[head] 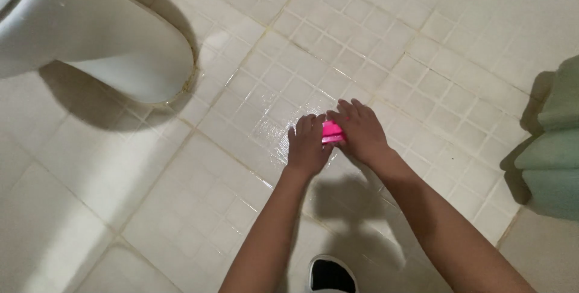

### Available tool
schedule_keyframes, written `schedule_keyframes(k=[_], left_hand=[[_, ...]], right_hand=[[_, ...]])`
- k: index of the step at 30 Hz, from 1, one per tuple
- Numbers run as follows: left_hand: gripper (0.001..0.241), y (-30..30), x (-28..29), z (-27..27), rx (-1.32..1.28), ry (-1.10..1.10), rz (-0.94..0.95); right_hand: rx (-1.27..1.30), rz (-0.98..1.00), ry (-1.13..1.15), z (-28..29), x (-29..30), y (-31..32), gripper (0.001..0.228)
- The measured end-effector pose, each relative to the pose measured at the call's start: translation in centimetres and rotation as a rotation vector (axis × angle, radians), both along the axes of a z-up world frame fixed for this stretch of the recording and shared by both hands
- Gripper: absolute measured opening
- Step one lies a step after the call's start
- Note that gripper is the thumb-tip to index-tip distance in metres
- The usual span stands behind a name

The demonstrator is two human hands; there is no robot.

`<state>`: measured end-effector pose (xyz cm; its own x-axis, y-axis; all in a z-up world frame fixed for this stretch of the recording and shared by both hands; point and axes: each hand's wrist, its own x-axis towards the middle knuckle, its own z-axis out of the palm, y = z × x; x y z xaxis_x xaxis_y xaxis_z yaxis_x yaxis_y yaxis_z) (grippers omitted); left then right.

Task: The person scrubs the tiled bathroom floor using a pink brush. They clean the grout lines along the wall and around the base of the toilet, moving the brush back and forth to remove dirt.

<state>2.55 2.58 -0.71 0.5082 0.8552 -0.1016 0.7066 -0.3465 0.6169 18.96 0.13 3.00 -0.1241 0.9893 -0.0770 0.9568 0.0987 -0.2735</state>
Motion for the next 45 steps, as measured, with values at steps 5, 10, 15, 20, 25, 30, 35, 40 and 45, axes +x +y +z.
schedule_keyframes(k=[5, 10, 15, 20, 25, 30, 35, 40, 45], left_hand=[[0.077, -0.7, 0.3, -0.7, -0.013, 0.043, -0.013], [0.074, -5.5, -1.6, -1.1, -0.007, -0.032, -0.029], [0.071, -4.3, -1.2, -1.4, -0.010, -0.011, -0.036], [0.073, -0.9, -0.5, -1.6, -0.004, 0.070, -0.050], [0.072, -3.0, -3.3, -1.2, -0.030, 0.051, -0.046], [0.067, -5.2, -6.0, 0.7, -0.101, -0.022, -0.056], [0.071, -2.8, -3.8, -0.8, -0.065, 0.001, -0.028], [0.074, -2.2, -2.9, -1.5, -0.042, 0.038, 0.000], [0.069, -4.8, -4.3, 0.7, -0.111, -0.068, -0.040]], right_hand=[[-0.080, -0.071, 0.071, 0.4, 0.1, -1.2, 0.070], [-0.161, -0.050, 0.099, 0.4, -0.4, -4.5, 0.073], [-0.116, -0.005, 0.051, 0.3, -0.3, -3.8, 0.077], [-0.093, -0.065, 0.017, 0.4, -0.5, -1.0, 0.080], [-0.155, -0.064, 0.060, 0.9, -2.5, -2.9, 0.077], [-0.138, 0.020, 0.122, 0.2, -4.1, -5.0, 0.075], [-0.033, 0.077, 0.035, 0.0, -2.5, -2.3, 0.075], [-0.044, 0.018, 0.029, 0.4, -2.4, -1.8, 0.078], [-0.149, 0.015, 0.076, -0.6, -2.5, -4.6, 0.077]])
